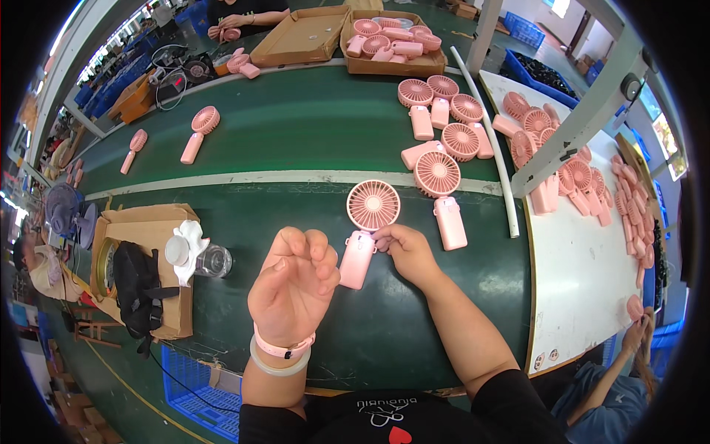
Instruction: The person tests portable mini fans from a conveyor belt by picking them up, unfolding them, pressing the power buttons to turn them on, and grouping them in hand.
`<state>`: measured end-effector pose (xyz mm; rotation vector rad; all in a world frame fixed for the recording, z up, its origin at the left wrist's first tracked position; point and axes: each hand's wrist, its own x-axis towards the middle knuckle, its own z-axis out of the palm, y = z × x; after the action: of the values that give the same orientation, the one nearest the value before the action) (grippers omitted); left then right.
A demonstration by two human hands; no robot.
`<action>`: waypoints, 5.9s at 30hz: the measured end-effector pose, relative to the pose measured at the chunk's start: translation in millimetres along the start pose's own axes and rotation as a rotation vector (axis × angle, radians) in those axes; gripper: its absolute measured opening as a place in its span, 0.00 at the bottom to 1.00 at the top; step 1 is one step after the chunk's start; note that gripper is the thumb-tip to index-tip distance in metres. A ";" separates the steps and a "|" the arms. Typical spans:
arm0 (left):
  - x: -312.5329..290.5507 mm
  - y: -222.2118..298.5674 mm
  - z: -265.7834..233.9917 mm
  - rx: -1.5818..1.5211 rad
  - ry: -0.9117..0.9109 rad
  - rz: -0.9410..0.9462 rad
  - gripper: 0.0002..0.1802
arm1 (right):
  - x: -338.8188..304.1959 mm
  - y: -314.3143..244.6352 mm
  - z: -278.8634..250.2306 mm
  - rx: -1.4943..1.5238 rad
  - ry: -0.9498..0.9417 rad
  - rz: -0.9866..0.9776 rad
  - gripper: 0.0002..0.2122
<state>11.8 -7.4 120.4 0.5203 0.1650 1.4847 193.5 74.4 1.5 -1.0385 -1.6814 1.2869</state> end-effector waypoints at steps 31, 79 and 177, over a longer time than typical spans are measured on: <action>49.0 -60.3 -94.1 -0.121 -0.026 -0.416 0.27 | -32.4 -33.6 -89.6 -0.978 0.222 0.023 0.30; 49.8 -59.8 -105.1 0.341 0.184 -0.039 0.25 | 32.9 -44.4 -30.2 1.424 -0.306 0.288 0.27; 47.8 -54.5 -93.1 -0.397 0.198 -0.534 0.31 | -81.1 -41.2 -64.1 1.148 0.016 0.262 0.27</action>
<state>27.0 60.5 25.1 -0.0026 0.1449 1.0042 276.4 15.7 47.0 -0.5296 -0.5406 2.0007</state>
